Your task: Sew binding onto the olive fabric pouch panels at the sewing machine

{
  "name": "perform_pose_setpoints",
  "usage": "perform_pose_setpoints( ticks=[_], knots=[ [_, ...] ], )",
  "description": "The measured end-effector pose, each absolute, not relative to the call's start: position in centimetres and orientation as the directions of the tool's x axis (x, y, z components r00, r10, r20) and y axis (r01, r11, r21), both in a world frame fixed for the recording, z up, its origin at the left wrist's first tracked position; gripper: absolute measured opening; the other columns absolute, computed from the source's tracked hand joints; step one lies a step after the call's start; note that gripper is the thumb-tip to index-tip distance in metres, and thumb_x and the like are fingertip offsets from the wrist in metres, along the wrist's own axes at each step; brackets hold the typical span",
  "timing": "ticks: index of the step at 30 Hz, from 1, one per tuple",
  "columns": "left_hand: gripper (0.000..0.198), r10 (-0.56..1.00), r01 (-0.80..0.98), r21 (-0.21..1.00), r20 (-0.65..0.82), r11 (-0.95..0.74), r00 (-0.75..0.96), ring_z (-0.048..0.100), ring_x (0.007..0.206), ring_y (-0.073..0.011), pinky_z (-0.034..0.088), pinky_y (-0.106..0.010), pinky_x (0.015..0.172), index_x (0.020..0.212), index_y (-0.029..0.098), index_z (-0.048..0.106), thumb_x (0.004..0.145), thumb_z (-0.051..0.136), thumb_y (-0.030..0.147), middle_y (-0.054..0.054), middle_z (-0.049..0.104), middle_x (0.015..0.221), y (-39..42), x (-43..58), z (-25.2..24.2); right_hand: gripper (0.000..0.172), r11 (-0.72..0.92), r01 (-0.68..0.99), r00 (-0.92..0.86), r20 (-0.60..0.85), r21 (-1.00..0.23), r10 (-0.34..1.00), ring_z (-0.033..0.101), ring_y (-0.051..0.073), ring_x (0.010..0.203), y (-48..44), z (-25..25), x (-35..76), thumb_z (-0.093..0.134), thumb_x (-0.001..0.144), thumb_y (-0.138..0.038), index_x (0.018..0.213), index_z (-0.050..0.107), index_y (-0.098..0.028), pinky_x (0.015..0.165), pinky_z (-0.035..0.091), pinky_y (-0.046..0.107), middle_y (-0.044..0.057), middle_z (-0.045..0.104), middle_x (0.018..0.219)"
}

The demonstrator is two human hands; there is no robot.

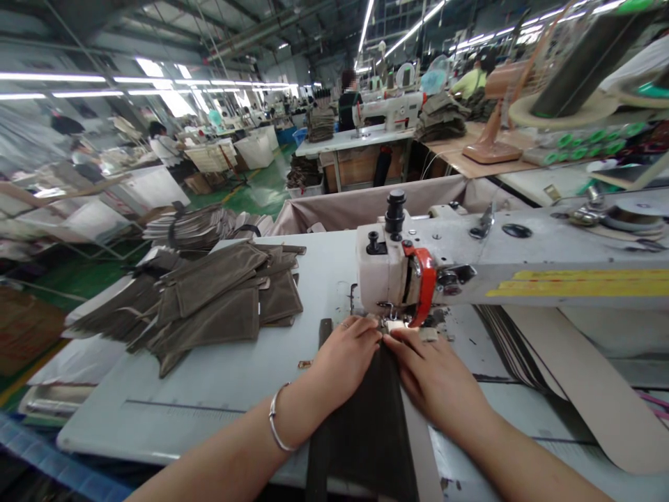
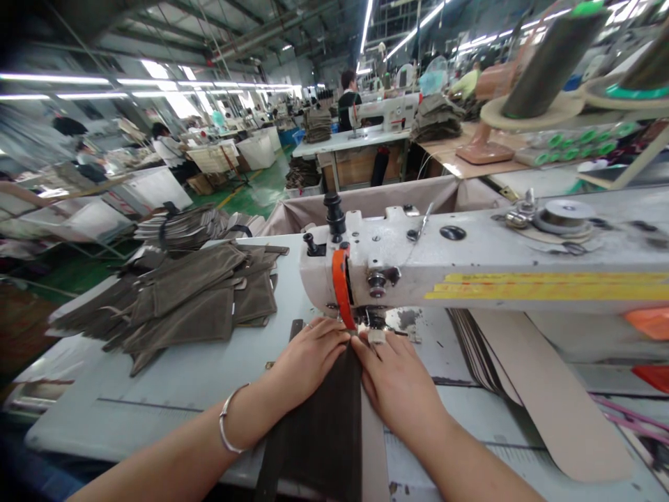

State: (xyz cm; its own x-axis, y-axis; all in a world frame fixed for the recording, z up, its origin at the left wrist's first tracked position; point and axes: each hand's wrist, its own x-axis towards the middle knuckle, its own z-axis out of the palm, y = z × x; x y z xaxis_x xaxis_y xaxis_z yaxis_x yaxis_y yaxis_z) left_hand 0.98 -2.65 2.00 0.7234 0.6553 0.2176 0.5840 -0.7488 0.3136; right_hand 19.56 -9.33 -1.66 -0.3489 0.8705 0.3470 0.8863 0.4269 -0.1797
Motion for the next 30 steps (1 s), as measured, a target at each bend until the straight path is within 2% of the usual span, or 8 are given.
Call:
perform_pose_setpoints(
  ticks=[3, 8, 14, 17, 20, 22, 25, 30],
  knots=[
    [0.023, 0.633, 0.568, 0.292, 0.226, -0.769, 0.74, 0.054, 0.116, -0.0194, 0.044, -0.035, 0.104, 0.114, 0.016, 0.061, 0.097, 0.046, 0.016, -0.006, 0.062, 0.121, -3.0, 0.6, 1.9, 0.042, 0.418, 0.894, -0.35, 0.336, -0.158, 0.875, 0.054, 0.027, 0.107, -9.2, -1.8, 19.5, 0.049, 0.091, -0.017, 0.134, 0.051, -0.018, 0.089, 0.044, 0.043, 0.01, 0.055, 0.131],
    [0.024, 0.614, 0.572, 0.23, 0.225, -0.788, 0.756, 0.054, 0.119, -0.0196, 0.043, -0.036, 0.106, 0.113, 0.013, 0.063, 0.098, 0.045, 0.016, -0.008, 0.065, 0.119, -2.5, 0.7, 1.5, 0.044, 0.415, 0.899, -0.35, 0.342, -0.14, 0.872, 0.053, 0.027, 0.108, -9.1, -1.8, 19.6, 0.048, 0.092, -0.016, 0.136, 0.049, -0.015, 0.09, 0.045, 0.043, 0.011, 0.054, 0.132],
    [0.029, 0.641, 0.581, 0.283, 0.216, -0.763, 0.736, 0.049, 0.127, -0.0198, 0.04, -0.038, 0.111, 0.121, 0.014, 0.06, 0.097, 0.044, 0.013, -0.007, 0.057, 0.133, -3.6, 0.0, 1.8, 0.042, 0.44, 0.885, -0.367, 0.351, -0.155, 0.862, 0.053, 0.026, 0.111, -12.4, -1.4, 19.1, 0.047, 0.092, -0.018, 0.134, 0.05, -0.016, 0.093, 0.046, 0.044, 0.011, 0.056, 0.127],
    [0.031, 0.575, 0.515, 0.308, 0.145, -0.8, 0.805, 0.041, 0.135, -0.0224, 0.032, -0.043, 0.117, 0.126, 0.015, 0.057, 0.097, 0.05, 0.026, -0.008, 0.055, 0.137, -6.2, -1.5, 2.9, 0.039, 0.492, 0.859, -0.393, 0.432, -0.144, 0.812, 0.056, 0.024, 0.108, -14.7, -1.7, 19.1, 0.044, 0.093, -0.018, 0.13, 0.054, -0.016, 0.089, 0.049, 0.04, 0.011, 0.059, 0.123],
    [0.037, 0.411, 0.347, 0.355, 0.121, -0.868, 0.904, 0.045, 0.133, -0.0197, 0.026, -0.04, 0.12, 0.121, 0.019, 0.06, 0.093, 0.057, 0.043, -0.006, 0.057, 0.136, -9.5, -3.2, 2.9, 0.036, 0.558, 0.824, -0.444, 0.498, -0.1, 0.745, 0.059, 0.022, 0.105, -16.1, -1.8, 19.4, 0.043, 0.093, -0.02, 0.125, 0.058, -0.016, 0.085, 0.052, 0.034, 0.01, 0.063, 0.119],
    [0.027, 0.356, 0.272, 0.345, 0.207, -0.898, 0.911, 0.05, 0.128, -0.0161, 0.025, -0.034, 0.121, 0.111, 0.021, 0.064, 0.093, 0.058, 0.041, -0.002, 0.063, 0.127, -11.1, -4.0, 1.9, 0.035, 0.571, 0.816, -0.457, 0.507, -0.088, 0.731, 0.06, 0.021, 0.104, -16.3, -1.8, 19.5, 0.043, 0.093, -0.02, 0.123, 0.06, -0.017, 0.084, 0.052, 0.033, 0.009, 0.065, 0.117],
    [0.012, 0.357, 0.255, 0.31, 0.338, -0.916, 0.871, 0.054, 0.122, -0.0131, 0.025, -0.031, 0.12, 0.1, 0.022, 0.066, 0.094, 0.058, 0.03, 0.003, 0.069, 0.116, -12.2, -4.4, 0.2, 0.033, 0.56, 0.823, -0.445, 0.502, -0.098, 0.742, 0.061, 0.021, 0.103, -16.2, -1.5, 19.5, 0.043, 0.094, -0.021, 0.122, 0.062, -0.017, 0.083, 0.054, 0.034, 0.009, 0.065, 0.117],
    [0.013, 0.368, 0.291, 0.257, 0.338, -0.921, 0.866, 0.058, 0.117, -0.0146, 0.03, -0.032, 0.118, 0.1, 0.02, 0.066, 0.096, 0.054, 0.022, 0.001, 0.07, 0.113, -11.6, -3.7, 0.3, 0.035, 0.548, 0.83, -0.438, 0.489, -0.103, 0.755, 0.061, 0.021, 0.103, -15.8, -1.4, 19.5, 0.041, 0.095, -0.022, 0.123, 0.062, -0.018, 0.083, 0.054, 0.035, 0.008, 0.066, 0.117]
  ],
)
